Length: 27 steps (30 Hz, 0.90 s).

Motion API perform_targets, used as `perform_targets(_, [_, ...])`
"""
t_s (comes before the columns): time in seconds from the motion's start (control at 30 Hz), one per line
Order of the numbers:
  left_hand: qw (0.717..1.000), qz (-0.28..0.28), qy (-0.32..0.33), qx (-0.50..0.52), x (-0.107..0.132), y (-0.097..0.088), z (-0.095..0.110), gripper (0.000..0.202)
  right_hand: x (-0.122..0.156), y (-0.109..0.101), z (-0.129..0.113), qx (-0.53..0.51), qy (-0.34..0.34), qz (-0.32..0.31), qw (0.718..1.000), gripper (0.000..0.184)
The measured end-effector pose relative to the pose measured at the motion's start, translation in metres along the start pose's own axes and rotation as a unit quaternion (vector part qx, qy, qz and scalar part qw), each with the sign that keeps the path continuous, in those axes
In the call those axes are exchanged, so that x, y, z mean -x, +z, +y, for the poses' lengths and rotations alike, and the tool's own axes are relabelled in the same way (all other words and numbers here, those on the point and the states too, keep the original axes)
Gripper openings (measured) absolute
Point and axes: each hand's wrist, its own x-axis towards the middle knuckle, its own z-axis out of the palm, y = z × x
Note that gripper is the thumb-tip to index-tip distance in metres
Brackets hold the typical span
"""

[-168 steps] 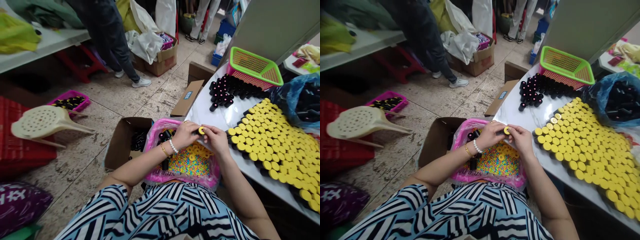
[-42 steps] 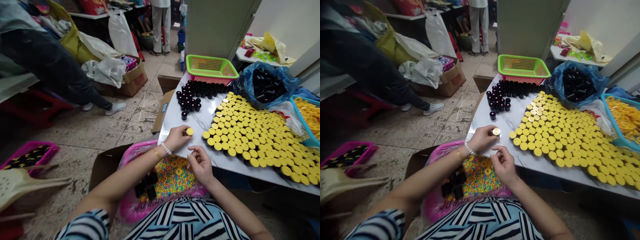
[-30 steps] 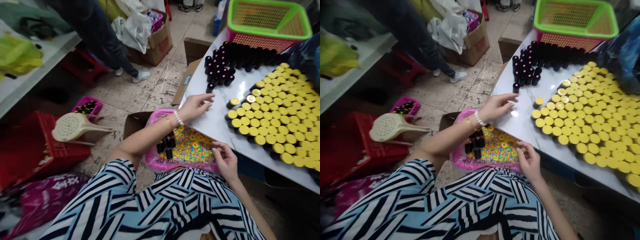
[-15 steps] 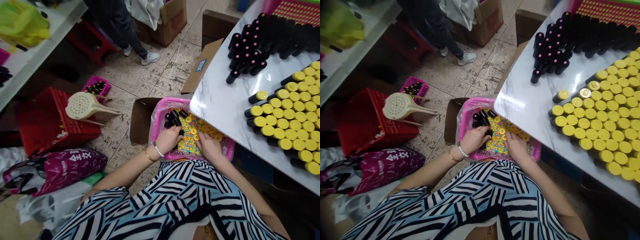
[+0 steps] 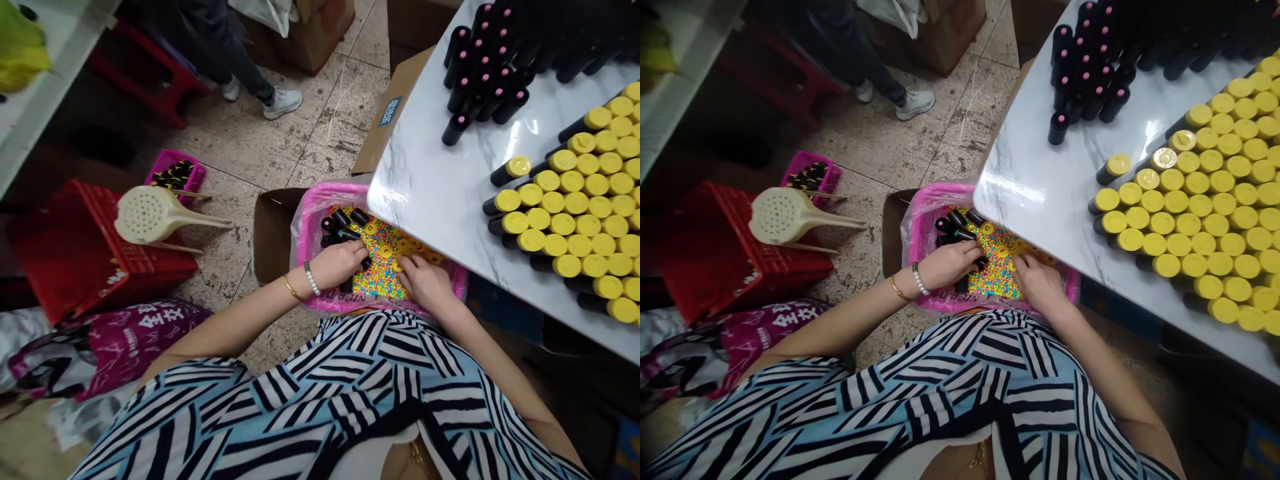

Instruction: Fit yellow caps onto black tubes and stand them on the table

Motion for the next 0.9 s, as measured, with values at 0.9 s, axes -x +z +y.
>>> perform_targets(0.9, [0.984,0.109,-0.084,0.117,-0.039,-0.021,-0.028,0.029,0.008,0.002,0.02,-0.044,0.112,0.166,0.979,0.046])
